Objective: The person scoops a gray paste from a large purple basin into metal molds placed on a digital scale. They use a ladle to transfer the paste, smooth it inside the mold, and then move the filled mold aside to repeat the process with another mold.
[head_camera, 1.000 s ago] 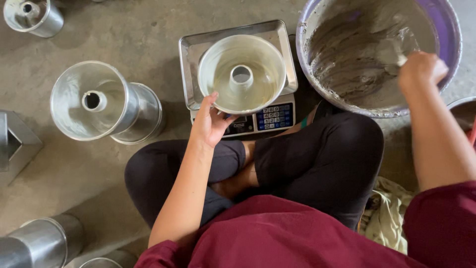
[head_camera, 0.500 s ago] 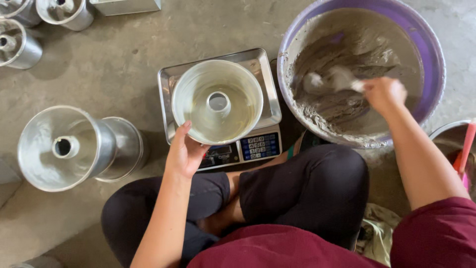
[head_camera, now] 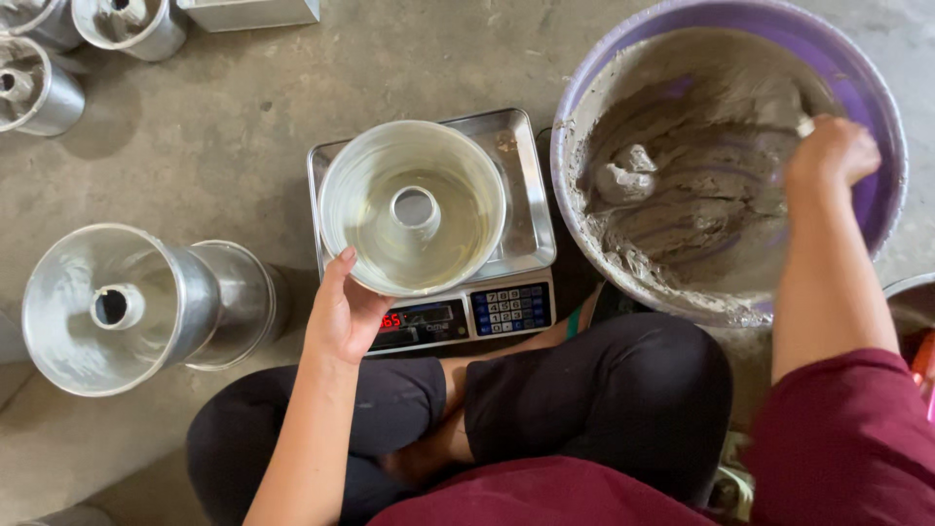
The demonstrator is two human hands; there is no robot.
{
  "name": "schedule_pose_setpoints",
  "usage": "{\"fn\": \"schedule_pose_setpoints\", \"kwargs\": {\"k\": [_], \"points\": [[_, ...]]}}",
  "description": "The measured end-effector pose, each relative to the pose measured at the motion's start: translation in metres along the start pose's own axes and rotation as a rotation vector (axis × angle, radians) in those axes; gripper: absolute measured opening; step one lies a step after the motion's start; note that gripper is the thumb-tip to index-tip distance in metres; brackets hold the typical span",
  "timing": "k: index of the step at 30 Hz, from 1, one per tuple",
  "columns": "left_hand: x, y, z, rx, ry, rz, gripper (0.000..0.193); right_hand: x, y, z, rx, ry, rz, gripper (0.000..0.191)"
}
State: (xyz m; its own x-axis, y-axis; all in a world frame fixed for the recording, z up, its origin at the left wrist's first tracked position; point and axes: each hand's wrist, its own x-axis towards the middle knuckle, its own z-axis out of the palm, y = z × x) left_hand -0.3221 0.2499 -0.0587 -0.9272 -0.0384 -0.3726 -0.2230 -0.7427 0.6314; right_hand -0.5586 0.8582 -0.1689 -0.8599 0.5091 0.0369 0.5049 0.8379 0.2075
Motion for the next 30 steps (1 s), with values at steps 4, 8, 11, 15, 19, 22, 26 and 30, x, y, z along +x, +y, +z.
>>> {"fn": "schedule_pose_setpoints", "kwargs": {"k": [4, 8, 11, 15, 19, 22, 26, 30], "points": [[0.001, -0.004, 0.000, -0.021, 0.036, -0.011, 0.056, -0.010, -0.026, 0.007, 0.290, -0.068, -0.476, 0.030], [0.002, -0.004, 0.001, 0.000, 0.044, -0.018, 0.055, -0.019, -0.029, 0.010, 0.697, -0.208, -0.419, 0.027], [0.001, -0.002, 0.001, -0.003, 0.026, -0.013, 0.054, -0.012, -0.035, 0.001, 0.751, 0.204, -0.088, 0.037], [0.002, -0.003, 0.000, 0.008, 0.022, -0.020, 0.058, -0.016, -0.069, -0.001, 0.850, 0.115, -0.230, 0.027], [0.002, -0.002, -0.003, 0.007, 0.043, -0.009, 0.059, -0.034, -0.074, -0.001, 0.148, -0.074, -1.048, 0.024], [0.002, 0.002, -0.005, 0.016, 0.058, -0.012, 0.063, -0.021, -0.049, -0.015, 0.036, 0.078, -0.808, 0.021], [-0.002, 0.007, -0.004, 0.016, 0.052, 0.000, 0.066, 0.006, -0.046, -0.028, 0.099, 0.183, -0.276, 0.043], [-0.006, 0.006, 0.000, 0.008, 0.080, -0.004, 0.067, -0.011, -0.093, -0.022, 0.251, -0.058, -0.518, 0.041]]}}
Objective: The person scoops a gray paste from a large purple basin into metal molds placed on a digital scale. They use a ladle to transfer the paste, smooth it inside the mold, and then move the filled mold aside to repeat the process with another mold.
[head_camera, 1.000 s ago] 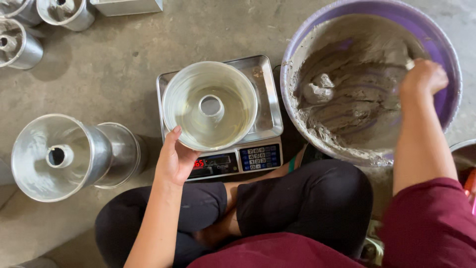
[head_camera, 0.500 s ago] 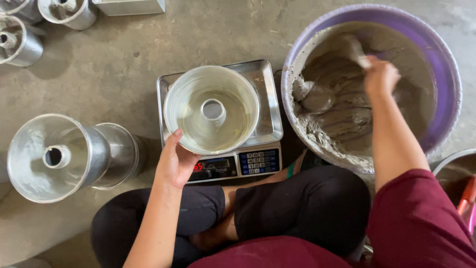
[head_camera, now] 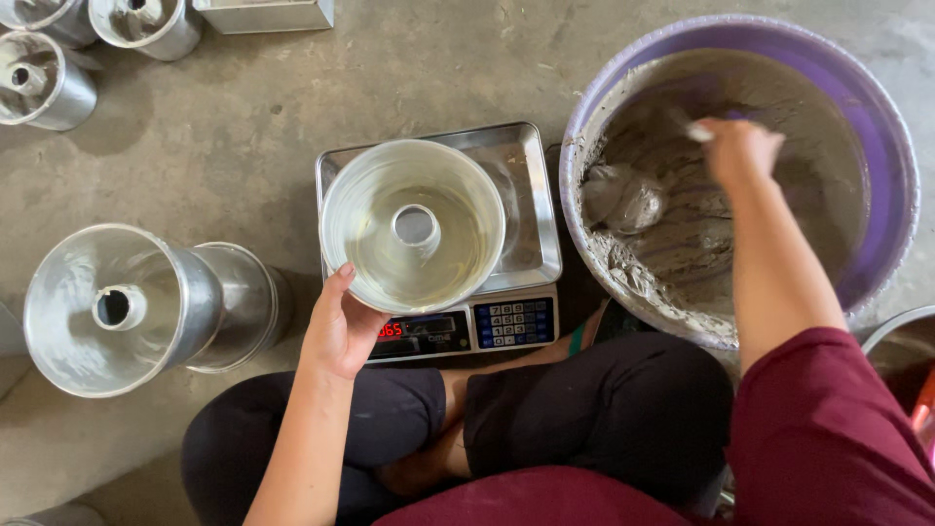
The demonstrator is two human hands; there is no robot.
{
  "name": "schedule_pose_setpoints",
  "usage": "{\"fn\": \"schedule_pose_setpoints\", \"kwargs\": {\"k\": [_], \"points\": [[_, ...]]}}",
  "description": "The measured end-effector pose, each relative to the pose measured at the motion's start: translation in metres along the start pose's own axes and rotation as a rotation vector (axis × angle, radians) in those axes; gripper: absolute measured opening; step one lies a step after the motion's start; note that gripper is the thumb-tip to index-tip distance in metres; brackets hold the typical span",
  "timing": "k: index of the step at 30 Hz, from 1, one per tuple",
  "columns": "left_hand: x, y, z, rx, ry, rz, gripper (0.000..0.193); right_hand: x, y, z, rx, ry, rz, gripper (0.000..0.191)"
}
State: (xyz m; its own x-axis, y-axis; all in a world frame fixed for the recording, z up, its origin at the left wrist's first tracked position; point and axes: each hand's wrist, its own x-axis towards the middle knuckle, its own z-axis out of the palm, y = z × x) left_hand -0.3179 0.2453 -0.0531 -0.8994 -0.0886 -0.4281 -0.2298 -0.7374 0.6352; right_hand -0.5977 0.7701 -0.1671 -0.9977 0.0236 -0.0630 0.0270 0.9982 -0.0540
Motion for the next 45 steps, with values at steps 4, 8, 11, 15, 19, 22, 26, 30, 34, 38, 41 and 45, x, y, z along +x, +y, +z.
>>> {"fn": "schedule_pose_setpoints", "kwargs": {"k": [4, 8, 11, 15, 19, 22, 26, 30, 34, 38, 41, 45], "points": [[0.000, 0.000, -0.003, 0.004, -0.020, 0.004, 0.068, -0.029, -0.024, 0.003, -0.185, -0.238, -0.451, 0.051], [0.003, 0.000, -0.009, 0.003, -0.041, 0.009, 0.068, -0.074, 0.008, -0.036, -0.339, -0.343, -0.317, 0.026], [0.001, -0.003, -0.010, -0.049, -0.066, 0.005, 0.065, -0.089, 0.039, -0.057, -0.270, -0.121, 0.101, 0.027], [-0.003, -0.011, -0.004, -0.044, -0.077, -0.022, 0.062, -0.101, 0.027, -0.026, -0.465, -0.283, 0.058, 0.041], [-0.007, -0.014, -0.004, -0.037, -0.081, -0.026, 0.061, -0.139, 0.017, 0.015, -0.387, -0.125, -0.434, 0.049], [-0.006, -0.017, -0.007, -0.036, -0.072, -0.041, 0.061, -0.149, 0.063, 0.001, -0.302, -0.070, -0.169, 0.025], [-0.009, -0.022, -0.010, -0.050, -0.053, -0.062, 0.063, -0.145, 0.084, 0.000, -0.476, -0.198, 0.227, 0.027], [-0.011, -0.026, -0.008, -0.062, -0.071, -0.074, 0.065, -0.175, 0.034, 0.031, -0.268, -0.036, -0.247, 0.031], [-0.010, -0.027, -0.009, -0.021, -0.048, -0.081, 0.066, -0.201, 0.038, 0.001, -0.107, -0.001, -0.202, 0.021], [-0.008, -0.037, -0.010, 0.036, -0.030, -0.088, 0.066, -0.190, 0.063, -0.021, -0.071, -0.138, 0.248, 0.022], [-0.006, -0.045, -0.009, 0.000, -0.050, -0.107, 0.066, -0.175, 0.051, 0.009, 0.001, -0.438, 0.369, 0.026], [-0.006, -0.046, -0.008, 0.012, -0.022, -0.122, 0.068, -0.168, 0.014, 0.050, 0.453, -0.561, 0.383, 0.033]]}}
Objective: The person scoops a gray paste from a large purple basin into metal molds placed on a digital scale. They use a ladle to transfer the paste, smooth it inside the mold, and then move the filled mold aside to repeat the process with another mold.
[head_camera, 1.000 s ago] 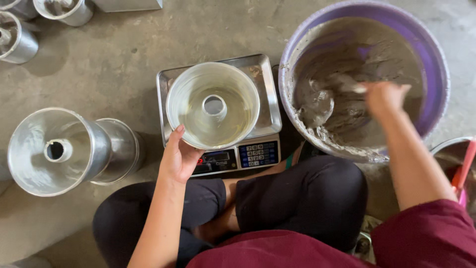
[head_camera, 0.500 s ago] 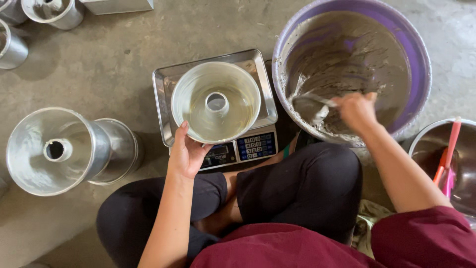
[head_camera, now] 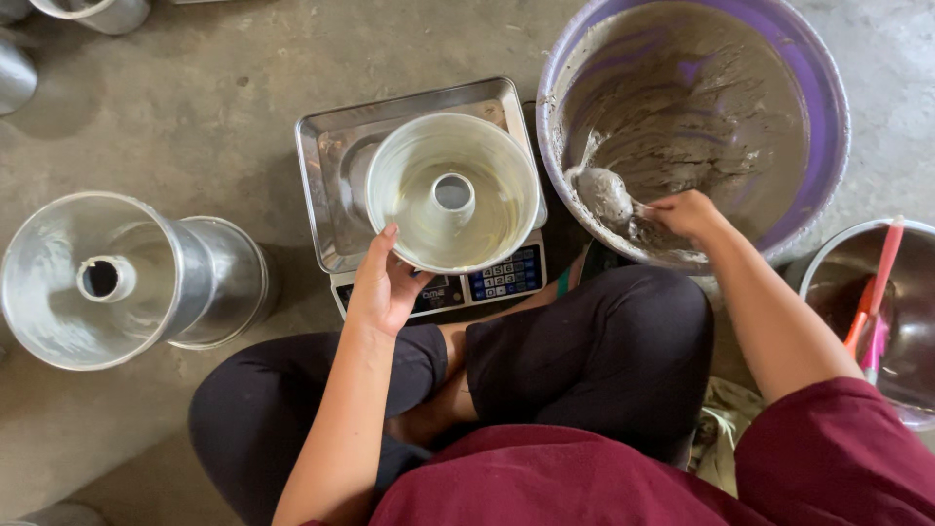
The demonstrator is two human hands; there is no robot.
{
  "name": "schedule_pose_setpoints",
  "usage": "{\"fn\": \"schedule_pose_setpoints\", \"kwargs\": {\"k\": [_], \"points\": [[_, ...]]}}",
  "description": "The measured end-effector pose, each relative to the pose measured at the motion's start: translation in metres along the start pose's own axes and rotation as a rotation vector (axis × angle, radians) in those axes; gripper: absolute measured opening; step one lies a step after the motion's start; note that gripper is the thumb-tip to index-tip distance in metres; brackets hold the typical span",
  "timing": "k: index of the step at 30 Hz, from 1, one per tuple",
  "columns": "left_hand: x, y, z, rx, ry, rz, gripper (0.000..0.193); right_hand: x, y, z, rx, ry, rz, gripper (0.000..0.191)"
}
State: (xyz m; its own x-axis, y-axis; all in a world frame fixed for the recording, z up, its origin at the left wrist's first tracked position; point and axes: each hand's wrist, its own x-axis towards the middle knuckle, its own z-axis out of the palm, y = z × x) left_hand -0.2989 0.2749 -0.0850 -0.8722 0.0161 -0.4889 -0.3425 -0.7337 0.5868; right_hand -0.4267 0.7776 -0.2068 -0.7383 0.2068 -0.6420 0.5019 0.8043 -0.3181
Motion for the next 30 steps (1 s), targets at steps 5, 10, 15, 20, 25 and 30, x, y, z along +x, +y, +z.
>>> {"fn": "schedule_pose_setpoints", "kwargs": {"k": [5, 10, 15, 20, 25, 30], "points": [[-0.004, 0.005, 0.001, 0.008, 0.014, 0.010, 0.069, -0.013, -0.040, 0.008, 0.738, -0.172, 0.018, 0.039], [-0.008, 0.009, 0.003, 0.026, 0.040, 0.017, 0.069, -0.055, -0.056, -0.028, 0.618, 0.200, -0.242, 0.039], [-0.011, 0.006, 0.007, 0.046, 0.021, 0.012, 0.068, -0.065, -0.013, -0.061, -0.554, 0.615, -0.731, 0.031], [-0.010, 0.002, 0.006, 0.045, 0.038, 0.007, 0.060, -0.040, 0.025, -0.073, -0.722, 0.637, -0.213, 0.025], [-0.006, 0.000, 0.002, 0.047, 0.022, 0.003, 0.054, -0.018, 0.015, -0.045, -0.301, 0.287, -0.049, 0.020], [-0.005, -0.002, 0.003, 0.040, 0.029, -0.005, 0.051, -0.002, -0.018, 0.010, 0.376, -0.059, -0.069, 0.025]]}}
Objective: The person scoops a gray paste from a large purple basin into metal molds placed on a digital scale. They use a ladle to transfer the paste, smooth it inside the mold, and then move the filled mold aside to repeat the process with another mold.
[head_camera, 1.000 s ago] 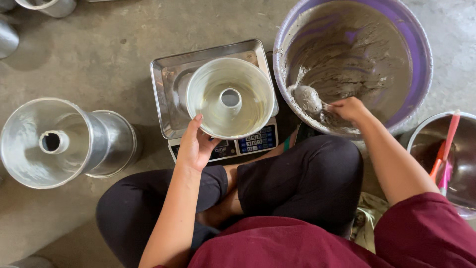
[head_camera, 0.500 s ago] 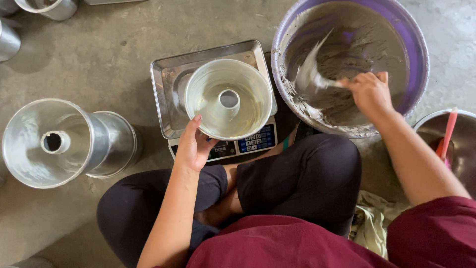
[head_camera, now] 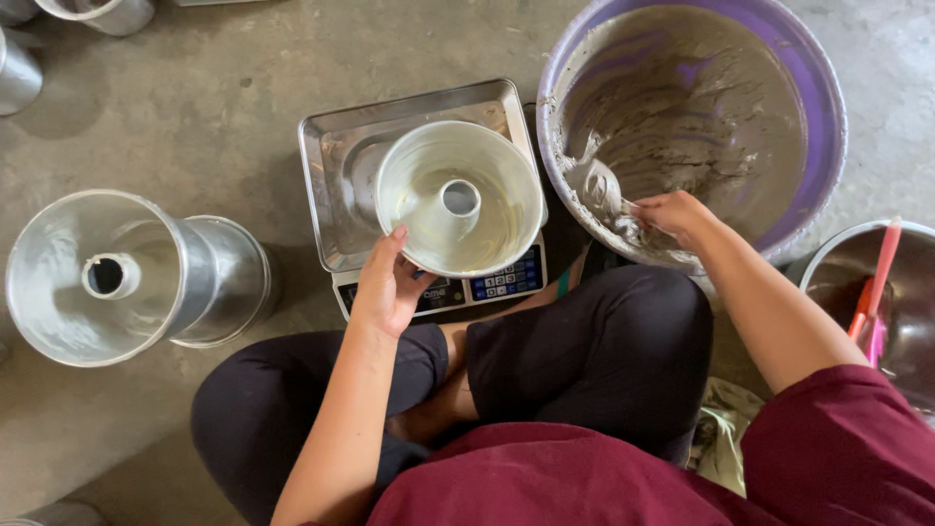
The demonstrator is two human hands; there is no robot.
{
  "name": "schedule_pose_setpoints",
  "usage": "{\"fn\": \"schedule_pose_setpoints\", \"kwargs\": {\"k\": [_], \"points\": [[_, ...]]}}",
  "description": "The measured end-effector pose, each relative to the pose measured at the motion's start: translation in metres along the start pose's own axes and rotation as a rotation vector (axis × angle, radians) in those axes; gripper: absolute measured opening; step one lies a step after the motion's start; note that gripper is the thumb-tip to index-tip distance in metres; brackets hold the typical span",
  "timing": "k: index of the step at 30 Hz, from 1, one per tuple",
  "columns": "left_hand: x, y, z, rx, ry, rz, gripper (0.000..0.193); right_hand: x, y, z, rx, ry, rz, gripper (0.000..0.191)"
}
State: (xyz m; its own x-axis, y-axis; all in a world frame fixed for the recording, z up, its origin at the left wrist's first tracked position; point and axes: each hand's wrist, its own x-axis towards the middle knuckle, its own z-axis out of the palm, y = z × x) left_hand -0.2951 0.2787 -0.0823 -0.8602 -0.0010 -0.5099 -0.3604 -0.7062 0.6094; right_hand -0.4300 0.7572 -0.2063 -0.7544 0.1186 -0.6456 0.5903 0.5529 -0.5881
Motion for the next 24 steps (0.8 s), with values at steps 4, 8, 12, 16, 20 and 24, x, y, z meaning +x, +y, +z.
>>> {"fn": "schedule_pose_setpoints", "kwargs": {"k": [4, 8, 12, 16, 20, 24], "points": [[0.001, -0.003, 0.011, -0.008, -0.022, -0.007, 0.051, 0.002, -0.030, 0.017, 0.607, -0.295, -0.044, 0.033], [0.000, -0.010, 0.033, 0.058, -0.087, -0.049, 0.054, -0.048, -0.089, 0.008, 0.441, 0.116, -0.039, 0.033], [0.007, -0.024, 0.067, 0.139, -0.133, -0.127, 0.058, -0.129, -0.154, -0.031, 0.243, 0.444, -0.669, 0.027], [0.022, -0.040, 0.101, 0.146, -0.211, -0.172, 0.061, -0.209, -0.181, -0.064, -0.414, 0.772, -1.238, 0.019], [0.029, -0.047, 0.115, 0.116, -0.189, -0.180, 0.059, -0.258, -0.201, -0.078, -1.095, 1.013, -1.402, 0.006], [0.025, -0.045, 0.113, 0.093, -0.225, -0.173, 0.054, -0.289, -0.218, -0.083, -1.302, 1.098, -1.486, 0.013]]}}
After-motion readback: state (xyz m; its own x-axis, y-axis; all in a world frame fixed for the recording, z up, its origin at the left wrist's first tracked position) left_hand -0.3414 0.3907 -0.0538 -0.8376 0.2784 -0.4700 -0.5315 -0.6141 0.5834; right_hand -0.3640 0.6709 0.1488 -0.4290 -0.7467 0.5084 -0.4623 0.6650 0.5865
